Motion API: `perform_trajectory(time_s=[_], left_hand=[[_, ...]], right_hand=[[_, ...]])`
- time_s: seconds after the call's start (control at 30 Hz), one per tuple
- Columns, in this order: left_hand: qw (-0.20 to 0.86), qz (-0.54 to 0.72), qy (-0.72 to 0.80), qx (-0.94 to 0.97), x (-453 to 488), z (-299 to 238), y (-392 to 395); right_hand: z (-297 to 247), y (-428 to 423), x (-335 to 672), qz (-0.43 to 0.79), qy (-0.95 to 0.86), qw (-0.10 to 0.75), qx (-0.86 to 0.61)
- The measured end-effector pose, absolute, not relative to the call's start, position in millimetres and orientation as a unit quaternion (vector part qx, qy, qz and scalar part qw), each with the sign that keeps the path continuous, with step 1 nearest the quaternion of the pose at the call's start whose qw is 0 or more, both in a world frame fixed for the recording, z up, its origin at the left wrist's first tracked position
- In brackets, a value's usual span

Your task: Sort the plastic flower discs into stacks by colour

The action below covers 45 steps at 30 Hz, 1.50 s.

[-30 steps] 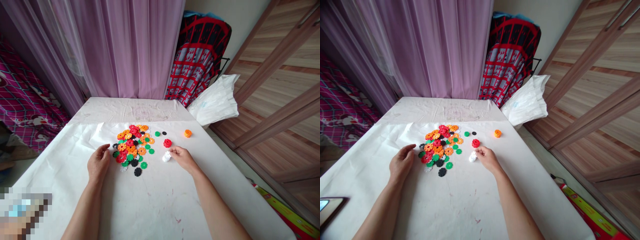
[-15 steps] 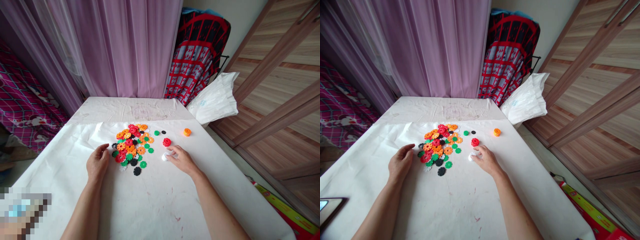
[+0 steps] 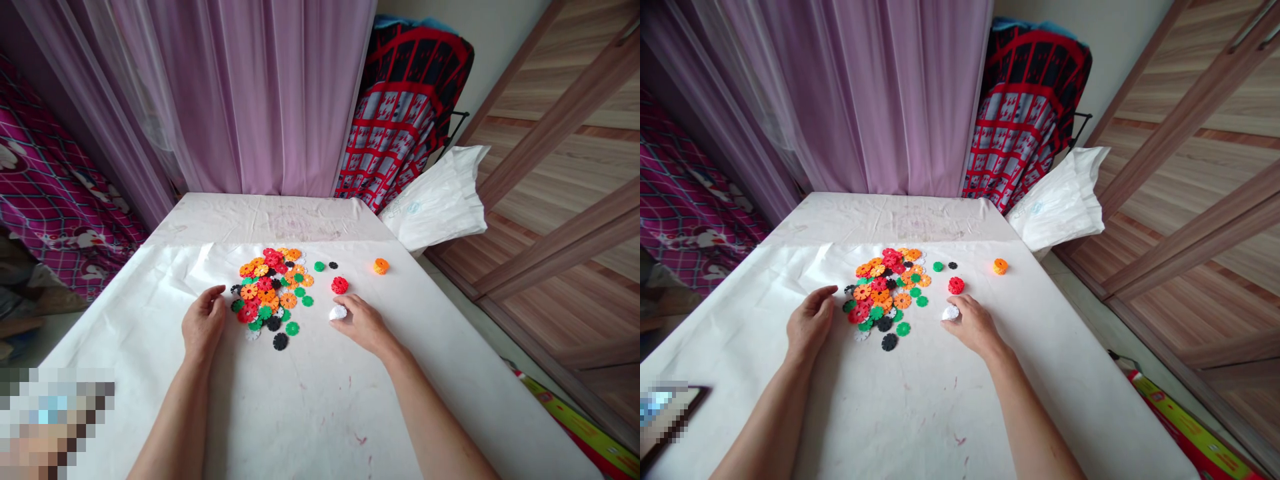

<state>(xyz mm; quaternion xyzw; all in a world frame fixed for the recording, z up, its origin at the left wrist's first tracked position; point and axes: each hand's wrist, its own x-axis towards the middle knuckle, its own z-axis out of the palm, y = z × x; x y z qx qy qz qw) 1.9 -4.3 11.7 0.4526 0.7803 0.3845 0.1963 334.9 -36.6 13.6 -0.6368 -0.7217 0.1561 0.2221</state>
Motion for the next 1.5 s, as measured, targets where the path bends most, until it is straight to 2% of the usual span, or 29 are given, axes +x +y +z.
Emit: perform_trajectory(time_s=[0.13,0.2,0.3,0.37,0.7,0.87,1.03,1.27,1.5], left_hand=[[0.182,0.392,0.777,0.458,0,8,-3],[0.182,0.387,0.780,0.457,0,8,-3],[0.185,0.382,0.783,0.455,0,9,-3],[0.186,0.386,0.780,0.456,0,9,-3],[0.179,0.381,0.772,0.475,-1,4,-2],[0.115,0.337,0.677,0.645,1,-6,1],[0.072,0.205,0.606,0.765,9,-11,-1],[0.006,0.223,0.644,0.732,12,-15,-3],[0.036,0.196,0.562,0.803,20,-23,-38]], right_hand=[[26,-33,319,0.090,-0.749,0.236,-0.613],[32,-30,298,0.077,-0.785,0.215,-0.577],[33,-24,258,0.086,-0.844,0.102,-0.519],[32,-21,235,0.073,-0.859,0.060,-0.503],[30,3,199,0.070,-0.840,0.062,-0.534],[30,17,188,0.079,-0.850,0.080,-0.514],[18,6,199,0.094,-0.843,0.106,-0.518],[-9,-45,226,0.055,-0.817,0.240,-0.521],[-25,-60,243,0.045,-0.789,0.360,-0.496]])
